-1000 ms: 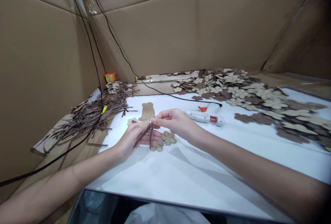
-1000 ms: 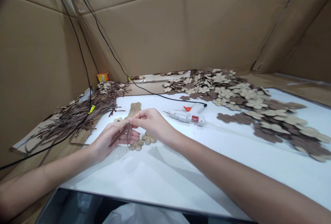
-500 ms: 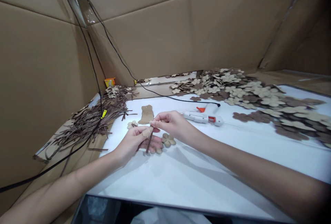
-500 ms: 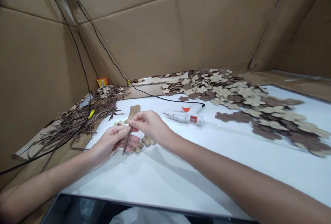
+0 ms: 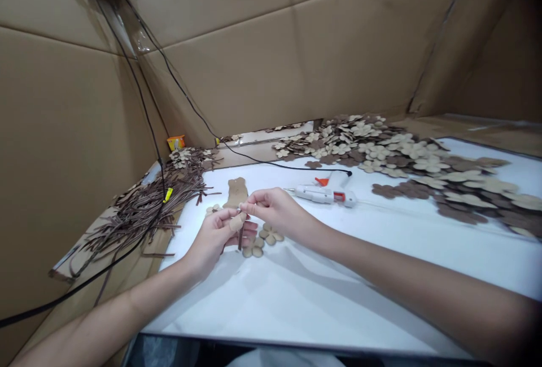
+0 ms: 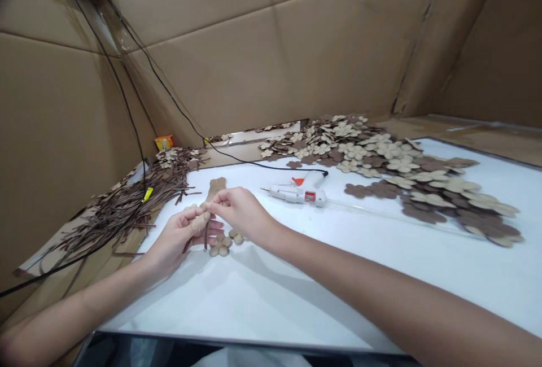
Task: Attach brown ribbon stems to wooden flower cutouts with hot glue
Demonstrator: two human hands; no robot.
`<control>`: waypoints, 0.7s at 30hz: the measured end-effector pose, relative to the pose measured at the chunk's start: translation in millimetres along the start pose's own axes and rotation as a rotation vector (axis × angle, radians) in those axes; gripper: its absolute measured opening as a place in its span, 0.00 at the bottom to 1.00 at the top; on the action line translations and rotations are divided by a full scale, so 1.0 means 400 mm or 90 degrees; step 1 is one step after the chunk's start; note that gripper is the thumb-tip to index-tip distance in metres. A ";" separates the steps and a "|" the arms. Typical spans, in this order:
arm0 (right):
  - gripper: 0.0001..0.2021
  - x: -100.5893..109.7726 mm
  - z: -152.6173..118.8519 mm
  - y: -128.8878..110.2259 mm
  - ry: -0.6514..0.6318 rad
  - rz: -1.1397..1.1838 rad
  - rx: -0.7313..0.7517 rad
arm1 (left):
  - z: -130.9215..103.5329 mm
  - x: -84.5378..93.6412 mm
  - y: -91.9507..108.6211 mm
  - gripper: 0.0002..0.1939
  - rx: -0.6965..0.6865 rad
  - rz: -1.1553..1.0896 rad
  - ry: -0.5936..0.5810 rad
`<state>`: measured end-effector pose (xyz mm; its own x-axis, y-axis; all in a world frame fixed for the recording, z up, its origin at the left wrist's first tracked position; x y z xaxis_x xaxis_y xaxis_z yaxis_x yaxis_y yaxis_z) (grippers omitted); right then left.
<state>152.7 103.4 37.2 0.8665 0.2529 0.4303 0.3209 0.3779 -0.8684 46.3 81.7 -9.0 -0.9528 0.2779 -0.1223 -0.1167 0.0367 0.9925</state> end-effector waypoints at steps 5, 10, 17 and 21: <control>0.11 0.006 -0.002 -0.014 0.030 0.039 0.000 | 0.004 0.007 0.014 0.13 -0.032 0.000 0.040; 0.13 0.009 0.001 -0.013 0.060 0.078 0.000 | 0.011 0.021 0.024 0.12 -0.085 0.015 0.081; 0.13 0.007 0.006 -0.001 0.067 0.093 0.001 | 0.011 0.025 0.049 0.14 -0.175 0.122 0.107; 0.14 0.001 0.006 0.001 0.066 0.115 0.011 | 0.003 0.021 0.058 0.14 -0.187 0.139 0.113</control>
<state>152.2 106.0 37.7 0.9442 0.2255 0.2402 0.1517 0.3496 -0.9245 35.9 85.9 13.0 -0.9946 0.0775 0.0687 0.0436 -0.2886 0.9565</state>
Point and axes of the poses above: each hand's wrist, its own z-axis towards the middle knuckle, its own x-axis out of the back of the hand, y = z × x, the point moved 8 cm from there along z, towards the middle knuckle, and after that the axes turned 2 degrees about -x, right-handed, at the moved point
